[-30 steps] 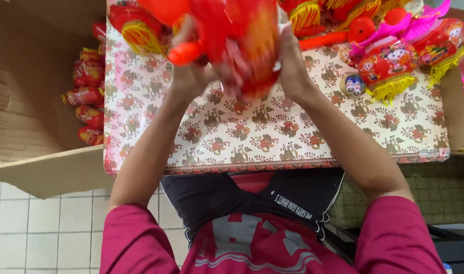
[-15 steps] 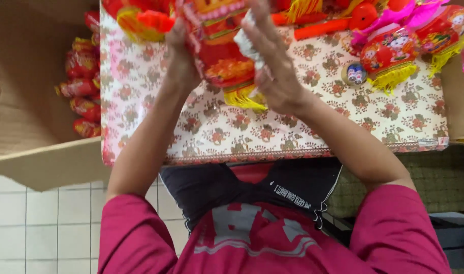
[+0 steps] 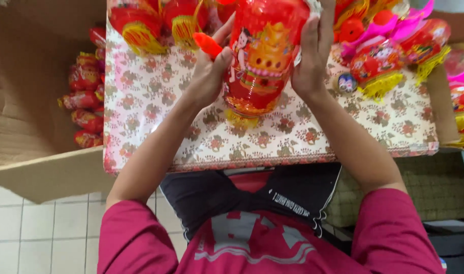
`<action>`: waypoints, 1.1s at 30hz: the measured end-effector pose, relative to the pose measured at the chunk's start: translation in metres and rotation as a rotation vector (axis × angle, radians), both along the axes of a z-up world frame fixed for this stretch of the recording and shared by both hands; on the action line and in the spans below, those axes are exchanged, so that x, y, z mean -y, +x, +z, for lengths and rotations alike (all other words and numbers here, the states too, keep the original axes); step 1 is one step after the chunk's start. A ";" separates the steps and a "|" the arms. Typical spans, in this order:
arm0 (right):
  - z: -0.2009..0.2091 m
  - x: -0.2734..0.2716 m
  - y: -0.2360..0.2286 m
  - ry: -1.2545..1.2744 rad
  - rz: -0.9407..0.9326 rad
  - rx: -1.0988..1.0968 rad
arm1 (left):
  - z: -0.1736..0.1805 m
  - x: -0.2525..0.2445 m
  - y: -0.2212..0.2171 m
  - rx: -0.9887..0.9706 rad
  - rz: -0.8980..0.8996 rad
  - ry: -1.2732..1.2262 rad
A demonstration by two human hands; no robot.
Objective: Assembling decorative red lanterns by attaching plastic handles and components using a glue stick.
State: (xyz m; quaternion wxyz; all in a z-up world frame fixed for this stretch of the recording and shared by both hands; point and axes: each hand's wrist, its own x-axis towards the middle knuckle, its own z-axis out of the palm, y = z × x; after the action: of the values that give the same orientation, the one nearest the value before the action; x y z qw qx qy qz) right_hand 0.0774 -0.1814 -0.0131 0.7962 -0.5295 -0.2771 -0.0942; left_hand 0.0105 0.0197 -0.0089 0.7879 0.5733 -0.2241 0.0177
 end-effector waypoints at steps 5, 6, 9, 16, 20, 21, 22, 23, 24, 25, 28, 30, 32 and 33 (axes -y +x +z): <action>0.014 -0.006 -0.010 -0.126 -0.199 0.376 | 0.007 0.000 0.000 0.074 0.033 0.129; 0.012 -0.007 -0.012 -0.114 -0.106 0.337 | 0.007 0.000 -0.002 0.063 0.020 0.066; 0.024 -0.015 -0.037 -0.117 0.205 0.237 | 0.009 0.003 -0.004 -0.082 0.080 -0.126; 0.003 -0.024 -0.027 -0.518 0.014 0.822 | 0.016 -0.002 0.002 -0.282 -0.065 -0.610; 0.002 -0.010 -0.020 -0.481 0.166 0.375 | 0.004 0.003 0.003 -0.303 -0.004 -0.429; 0.005 -0.010 -0.018 -0.385 0.175 0.331 | 0.000 0.003 0.004 -0.265 0.003 -0.365; 0.008 -0.011 -0.018 -0.288 0.189 0.286 | -0.004 0.003 0.003 -0.227 0.016 -0.302; 0.008 -0.012 -0.017 -0.287 0.195 0.284 | -0.004 0.001 0.003 -0.229 0.022 -0.302; 0.009 -0.012 -0.016 -0.248 0.166 0.306 | -0.004 0.000 0.004 -0.190 0.063 -0.234; 0.009 -0.011 -0.015 -0.210 0.136 0.327 | -0.004 -0.001 0.005 -0.151 0.103 -0.166; 0.006 -0.010 -0.004 -0.138 -0.083 0.397 | -0.001 -0.004 0.003 -0.126 0.107 -0.106; 0.005 -0.004 -0.002 -0.121 -0.161 0.399 | 0.000 0.000 0.002 -0.108 0.114 -0.086; 0.011 -0.001 -0.004 -0.103 -0.238 0.401 | 0.000 0.004 0.001 -0.090 0.122 -0.065; 0.017 -0.002 -0.008 -0.117 -0.302 0.410 | 0.000 0.006 0.000 -0.077 0.131 -0.069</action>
State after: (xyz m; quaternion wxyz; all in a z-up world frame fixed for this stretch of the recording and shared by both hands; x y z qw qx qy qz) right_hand 0.0697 -0.1793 0.0034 0.6685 -0.5798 -0.3552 -0.3013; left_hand 0.0109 0.0136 -0.0089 0.8123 0.5595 -0.1551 0.0548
